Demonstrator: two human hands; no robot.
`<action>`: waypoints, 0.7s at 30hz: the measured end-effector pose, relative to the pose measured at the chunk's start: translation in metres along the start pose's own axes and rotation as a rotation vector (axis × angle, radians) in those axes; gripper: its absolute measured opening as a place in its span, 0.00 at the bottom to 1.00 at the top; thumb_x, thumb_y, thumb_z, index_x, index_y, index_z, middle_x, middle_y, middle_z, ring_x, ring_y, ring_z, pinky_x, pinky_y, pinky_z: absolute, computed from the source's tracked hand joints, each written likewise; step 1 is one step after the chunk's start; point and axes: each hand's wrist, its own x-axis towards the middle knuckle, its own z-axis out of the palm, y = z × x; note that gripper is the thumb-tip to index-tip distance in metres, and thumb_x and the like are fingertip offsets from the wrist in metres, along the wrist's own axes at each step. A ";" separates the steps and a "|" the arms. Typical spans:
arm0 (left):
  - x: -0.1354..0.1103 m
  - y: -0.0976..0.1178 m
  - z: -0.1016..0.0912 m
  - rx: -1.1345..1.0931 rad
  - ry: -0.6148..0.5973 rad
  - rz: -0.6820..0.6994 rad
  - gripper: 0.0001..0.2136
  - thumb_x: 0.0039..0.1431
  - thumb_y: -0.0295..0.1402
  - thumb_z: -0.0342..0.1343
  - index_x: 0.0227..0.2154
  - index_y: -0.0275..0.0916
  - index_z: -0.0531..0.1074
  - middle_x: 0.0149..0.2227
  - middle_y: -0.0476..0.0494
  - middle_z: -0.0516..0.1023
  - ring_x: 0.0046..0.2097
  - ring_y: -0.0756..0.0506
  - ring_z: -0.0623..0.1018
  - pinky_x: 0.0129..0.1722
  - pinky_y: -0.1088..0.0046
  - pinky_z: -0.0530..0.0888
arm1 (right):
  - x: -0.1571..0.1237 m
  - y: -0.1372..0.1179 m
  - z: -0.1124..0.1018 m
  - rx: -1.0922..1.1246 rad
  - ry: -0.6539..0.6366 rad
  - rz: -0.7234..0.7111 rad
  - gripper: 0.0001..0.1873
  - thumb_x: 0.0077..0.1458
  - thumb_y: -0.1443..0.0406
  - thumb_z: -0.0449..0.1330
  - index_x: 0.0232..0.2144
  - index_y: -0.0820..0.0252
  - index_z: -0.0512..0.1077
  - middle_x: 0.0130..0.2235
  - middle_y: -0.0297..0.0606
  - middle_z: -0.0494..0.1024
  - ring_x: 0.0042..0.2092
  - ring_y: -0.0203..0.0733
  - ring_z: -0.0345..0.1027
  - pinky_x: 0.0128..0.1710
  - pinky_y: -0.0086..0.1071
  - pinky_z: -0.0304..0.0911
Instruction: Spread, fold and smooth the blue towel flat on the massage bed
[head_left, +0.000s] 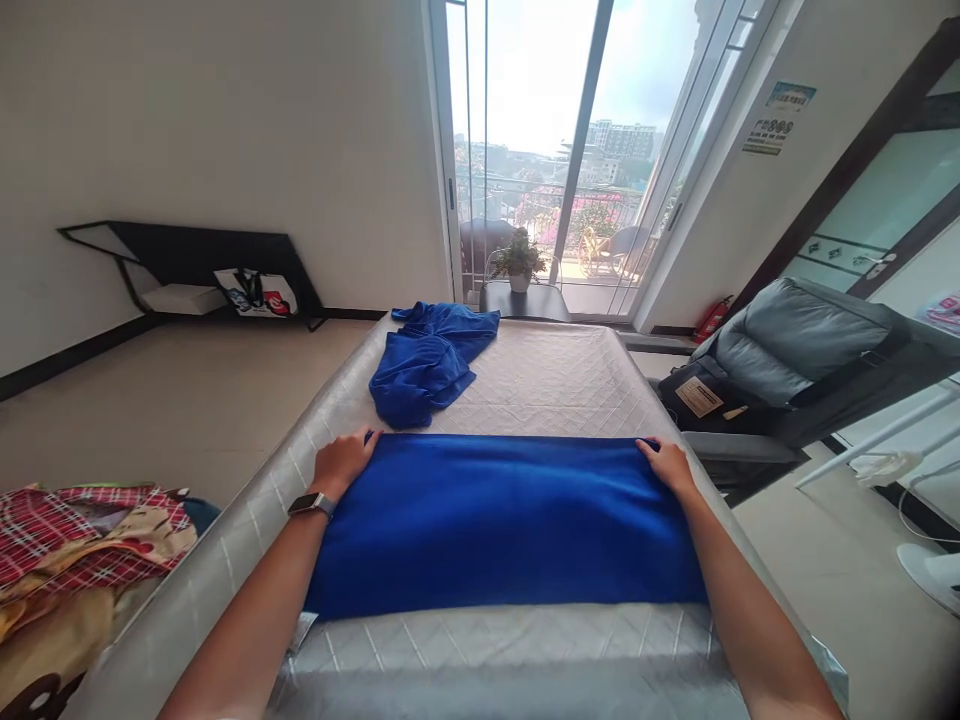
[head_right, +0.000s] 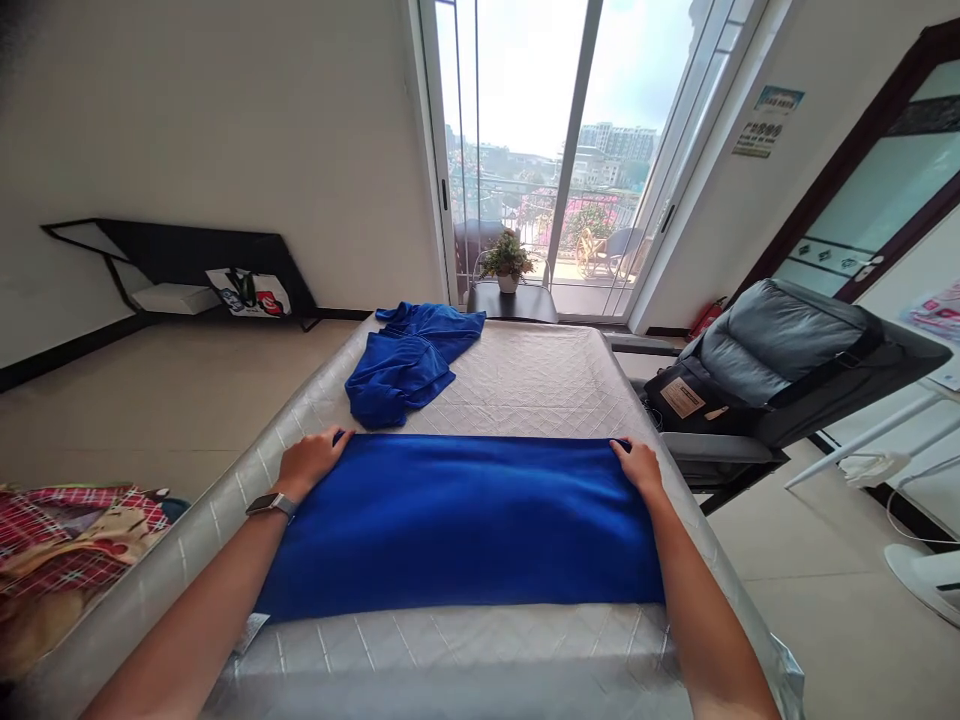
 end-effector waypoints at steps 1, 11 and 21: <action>0.003 0.000 0.001 0.016 0.006 0.008 0.27 0.73 0.50 0.35 0.53 0.41 0.74 0.42 0.31 0.82 0.46 0.31 0.82 0.37 0.63 0.72 | 0.003 -0.001 0.001 -0.041 -0.005 0.016 0.25 0.65 0.52 0.56 0.54 0.61 0.79 0.48 0.51 0.83 0.52 0.55 0.76 0.49 0.38 0.67; -0.010 0.045 -0.012 0.119 0.389 0.213 0.19 0.71 0.30 0.39 0.56 0.32 0.71 0.49 0.29 0.76 0.52 0.33 0.73 0.49 0.56 0.69 | -0.055 -0.092 0.009 -0.333 0.213 -0.154 0.24 0.68 0.62 0.49 0.60 0.63 0.73 0.59 0.55 0.73 0.57 0.59 0.67 0.54 0.47 0.63; -0.061 0.211 0.030 -0.231 0.273 0.767 0.20 0.72 0.31 0.44 0.61 0.33 0.70 0.63 0.31 0.71 0.65 0.38 0.70 0.65 0.59 0.64 | -0.115 -0.217 0.096 -0.082 -0.161 -0.700 0.29 0.69 0.62 0.46 0.68 0.68 0.63 0.69 0.47 0.63 0.71 0.50 0.51 0.72 0.43 0.42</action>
